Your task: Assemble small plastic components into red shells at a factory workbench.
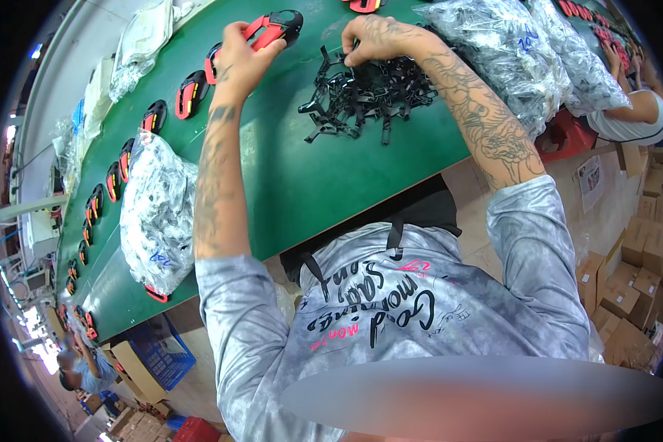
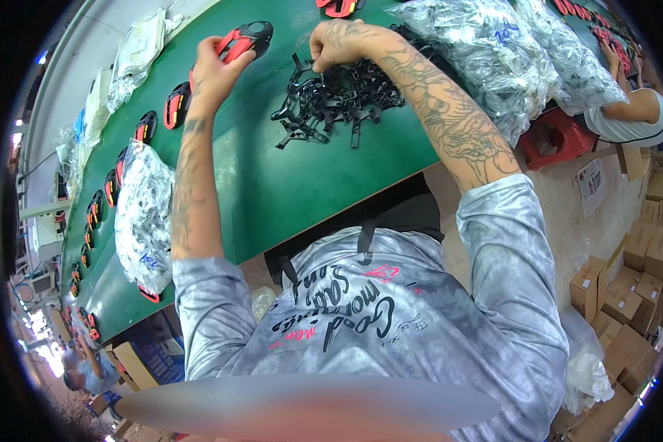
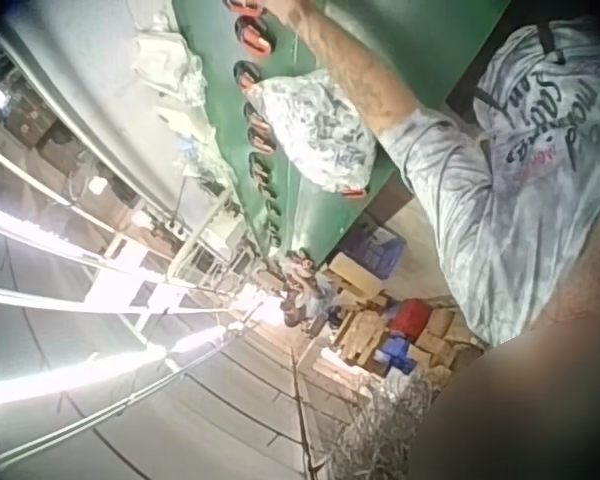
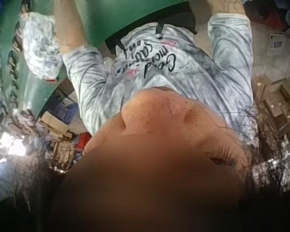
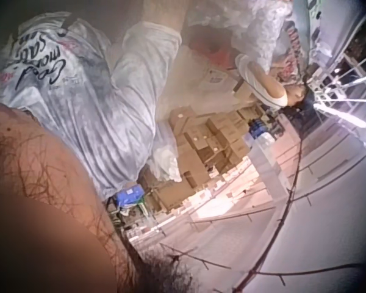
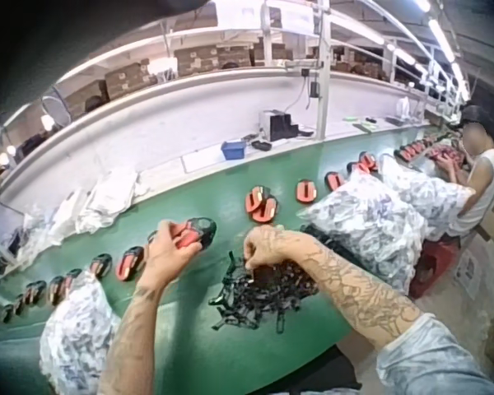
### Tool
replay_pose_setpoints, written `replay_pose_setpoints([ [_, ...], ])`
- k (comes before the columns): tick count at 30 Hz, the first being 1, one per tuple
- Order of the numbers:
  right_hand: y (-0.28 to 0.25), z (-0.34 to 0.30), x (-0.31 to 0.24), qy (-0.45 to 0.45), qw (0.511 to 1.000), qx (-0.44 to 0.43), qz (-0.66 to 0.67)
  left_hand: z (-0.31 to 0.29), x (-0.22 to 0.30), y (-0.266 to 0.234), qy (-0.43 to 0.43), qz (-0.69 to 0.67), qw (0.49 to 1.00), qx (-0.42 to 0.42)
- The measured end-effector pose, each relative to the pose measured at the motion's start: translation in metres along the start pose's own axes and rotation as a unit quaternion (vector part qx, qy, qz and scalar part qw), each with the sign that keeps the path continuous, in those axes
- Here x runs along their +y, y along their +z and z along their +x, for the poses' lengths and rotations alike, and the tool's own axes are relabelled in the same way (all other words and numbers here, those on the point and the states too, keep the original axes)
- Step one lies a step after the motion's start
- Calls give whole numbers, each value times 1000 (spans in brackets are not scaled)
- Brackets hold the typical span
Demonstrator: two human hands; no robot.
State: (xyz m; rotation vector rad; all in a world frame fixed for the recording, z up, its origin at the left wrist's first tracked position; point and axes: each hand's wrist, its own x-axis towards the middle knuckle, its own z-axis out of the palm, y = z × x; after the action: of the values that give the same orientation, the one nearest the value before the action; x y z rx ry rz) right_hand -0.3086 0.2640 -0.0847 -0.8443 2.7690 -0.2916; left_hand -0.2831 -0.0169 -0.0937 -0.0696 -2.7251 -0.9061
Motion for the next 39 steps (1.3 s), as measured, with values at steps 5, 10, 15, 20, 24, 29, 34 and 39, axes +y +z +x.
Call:
replay_pose_setpoints([
  [5, -33, -49, 17, -7, 955, 102, 277, -131, 31, -35, -36, -515, 841, -160],
  [10, 4, -125, 16, 53, 854, 216, 470, -240, 62, 11, -204, -654, 699, -206],
  [15, 42, -186, -35, 57, 766, 168, 618, -242, 74, 52, -200, -610, 727, -243],
  [20, 84, -211, -74, 126, 806, 176, 550, -232, 76, 69, -197, -642, 672, -311],
  [24, 91, -212, -86, 163, 860, 210, 435, -235, 70, 75, -186, -661, 655, -316],
  [29, 97, -213, -96, 169, 892, 256, 333, -235, 69, 75, -170, -678, 648, -303],
  [34, 104, -216, -86, 128, 802, 285, 509, -231, 73, 70, -194, -688, 626, -311],
  [39, 94, -202, -94, 117, 882, 279, 361, -233, 69, 74, -189, -675, 647, -300],
])
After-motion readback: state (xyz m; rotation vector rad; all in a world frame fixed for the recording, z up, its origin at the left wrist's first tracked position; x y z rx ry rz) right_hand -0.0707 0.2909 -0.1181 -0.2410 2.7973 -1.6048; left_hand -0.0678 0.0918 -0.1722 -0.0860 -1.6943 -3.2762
